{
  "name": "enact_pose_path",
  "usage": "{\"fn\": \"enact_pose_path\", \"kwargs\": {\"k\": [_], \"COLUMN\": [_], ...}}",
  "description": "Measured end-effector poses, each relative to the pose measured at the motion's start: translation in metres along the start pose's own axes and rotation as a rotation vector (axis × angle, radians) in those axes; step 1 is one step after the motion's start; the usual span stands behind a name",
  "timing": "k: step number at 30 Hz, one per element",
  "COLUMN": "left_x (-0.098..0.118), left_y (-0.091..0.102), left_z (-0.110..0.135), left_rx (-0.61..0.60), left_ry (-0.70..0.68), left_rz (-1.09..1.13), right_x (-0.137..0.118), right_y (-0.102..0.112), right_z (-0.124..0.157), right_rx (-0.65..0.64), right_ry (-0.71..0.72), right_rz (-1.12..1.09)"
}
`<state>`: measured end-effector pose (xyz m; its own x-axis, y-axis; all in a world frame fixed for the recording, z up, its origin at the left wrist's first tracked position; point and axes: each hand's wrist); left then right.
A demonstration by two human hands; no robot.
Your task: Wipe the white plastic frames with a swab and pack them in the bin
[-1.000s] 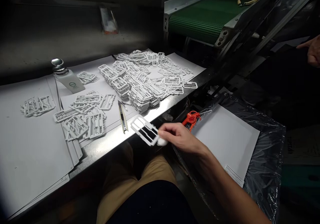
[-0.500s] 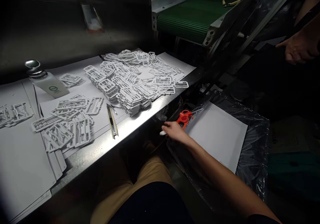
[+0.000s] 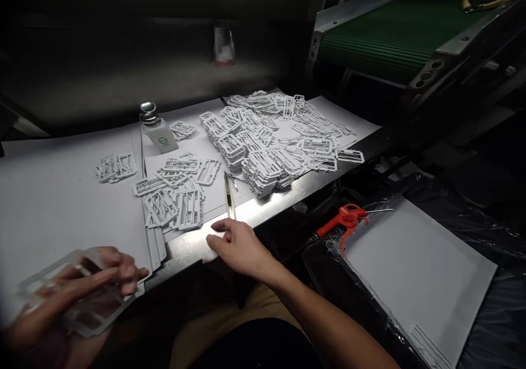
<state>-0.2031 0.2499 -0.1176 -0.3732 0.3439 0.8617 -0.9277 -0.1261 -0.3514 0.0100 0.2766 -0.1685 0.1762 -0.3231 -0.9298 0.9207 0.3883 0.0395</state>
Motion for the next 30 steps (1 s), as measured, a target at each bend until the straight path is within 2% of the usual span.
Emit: {"fn": "enact_pose_path", "kwargs": {"k": [4, 8, 10, 13, 17, 20, 24, 30], "left_x": [-0.014, -0.032, -0.037, -0.043, -0.050, -0.056, -0.066, -0.073], "left_y": [-0.004, -0.002, -0.001, 0.000, -0.007, -0.014, -0.019, -0.017], "left_z": [-0.001, 0.004, 0.003, -0.001, -0.003, -0.001, 0.003, 0.009], "left_rx": [-0.031, -0.052, -0.084, -0.103, -0.168, -0.234, -0.210, -0.219], "left_ry": [0.134, 0.191, 0.198, 0.193, 0.179, 0.168, 0.184, 0.206], "left_rz": [0.038, 0.079, 0.073, 0.041, 0.016, 0.013, 0.007, -0.042], "right_x": [-0.007, -0.017, -0.020, -0.017, 0.002, 0.016, 0.026, 0.036], "right_y": [-0.019, -0.023, -0.021, -0.015, -0.009, -0.010, -0.011, -0.010], "right_z": [-0.037, -0.049, -0.040, -0.010, 0.036, 0.058, 0.067, 0.070], "right_rx": [-0.041, -0.022, -0.009, -0.043, -0.278, -0.343, -0.331, -0.341], "right_ry": [-0.074, -0.080, -0.077, -0.077, -0.086, -0.136, -0.143, -0.146], "right_rz": [-0.049, -0.059, -0.069, -0.101, -0.230, -0.243, -0.229, -0.237]}}
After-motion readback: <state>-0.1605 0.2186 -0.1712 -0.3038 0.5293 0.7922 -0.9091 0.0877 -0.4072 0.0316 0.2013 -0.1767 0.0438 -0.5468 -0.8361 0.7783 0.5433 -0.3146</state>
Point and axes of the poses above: each hand's wrist, its own z-axis away from the middle knuckle, its own y-axis out of the back of the hand, x = y × z, and after that the axes turned 13 degrees about -x, right-handed
